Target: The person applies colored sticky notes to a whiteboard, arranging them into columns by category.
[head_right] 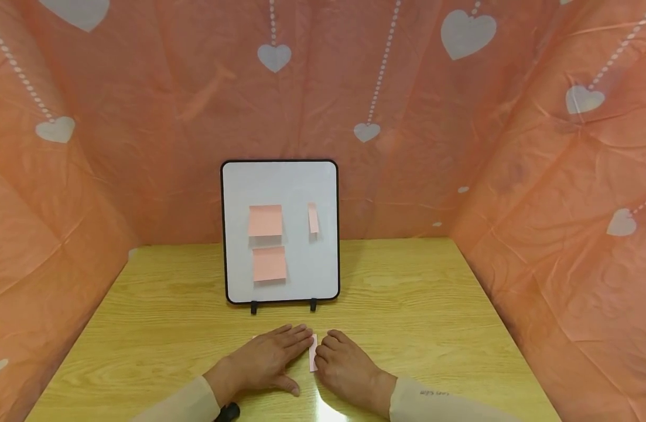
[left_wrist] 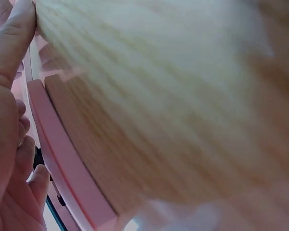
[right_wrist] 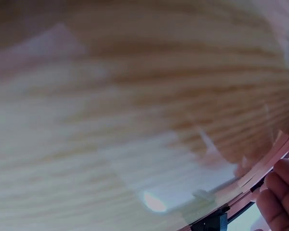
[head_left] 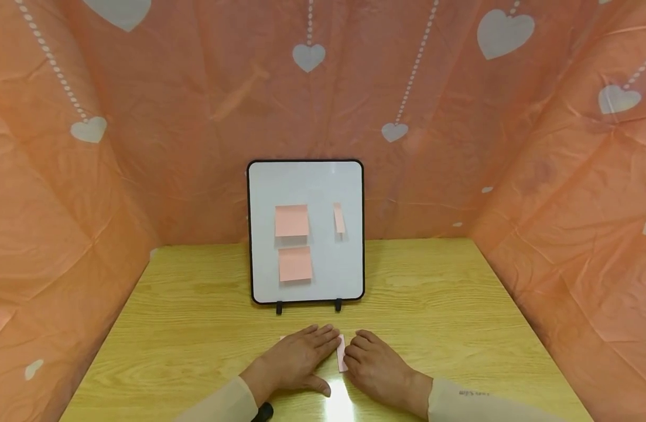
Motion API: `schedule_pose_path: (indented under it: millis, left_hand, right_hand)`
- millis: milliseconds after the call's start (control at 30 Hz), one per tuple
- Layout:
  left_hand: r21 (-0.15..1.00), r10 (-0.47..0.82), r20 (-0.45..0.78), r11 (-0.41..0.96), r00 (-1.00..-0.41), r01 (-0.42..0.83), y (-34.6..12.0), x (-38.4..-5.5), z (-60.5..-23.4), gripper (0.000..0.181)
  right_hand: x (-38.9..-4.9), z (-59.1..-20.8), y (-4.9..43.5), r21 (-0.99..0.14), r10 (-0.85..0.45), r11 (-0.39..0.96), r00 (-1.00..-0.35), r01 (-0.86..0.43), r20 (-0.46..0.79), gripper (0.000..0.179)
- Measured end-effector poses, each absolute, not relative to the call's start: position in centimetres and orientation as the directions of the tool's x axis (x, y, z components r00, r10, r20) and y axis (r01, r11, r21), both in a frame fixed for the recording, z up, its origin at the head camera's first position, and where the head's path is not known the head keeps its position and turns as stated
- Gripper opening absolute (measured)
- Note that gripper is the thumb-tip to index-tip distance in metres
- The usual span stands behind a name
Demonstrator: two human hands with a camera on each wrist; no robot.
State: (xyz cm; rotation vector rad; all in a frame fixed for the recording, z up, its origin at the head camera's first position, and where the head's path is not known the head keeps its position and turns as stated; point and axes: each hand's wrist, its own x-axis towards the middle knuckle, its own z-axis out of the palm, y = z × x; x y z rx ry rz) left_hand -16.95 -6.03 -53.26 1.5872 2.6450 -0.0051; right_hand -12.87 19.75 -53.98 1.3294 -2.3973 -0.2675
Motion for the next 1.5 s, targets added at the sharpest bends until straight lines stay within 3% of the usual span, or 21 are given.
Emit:
schedule_pose_path:
  millis: [467,767,1233,1500]
  left_hand:
    - [0.023,0.882,-0.084,0.466,-0.463,0.884,-5.69,-17.1,-52.8,0.1]
    - [0.052,0.877,-0.1,0.476,-0.47,0.878,-5.65,-17.31,-52.89,0.102]
    - [0.08,0.867,-0.121,0.494,-0.483,0.866,-5.68,-17.53,-53.28,0.104]
    - [0.105,0.863,-0.122,0.503,-0.49,0.858,-5.56,-17.59,-53.4,0.103]
  right_hand:
    - [-13.22,-54.13,19.53,0.298,-0.84,0.53,-0.444,-0.794,0.312,0.016]
    - [-13.46,-53.73,19.16,0.401,-0.85,0.518,-0.402,-0.755,0.342,0.017]
    - [-13.24,-53.47,19.75,0.405,-0.847,0.53,-0.443,-0.745,0.294,0.025]
    - [-13.55,-53.45,19.39,0.391,-0.85,0.525,-0.437,-0.756,0.296,0.018]
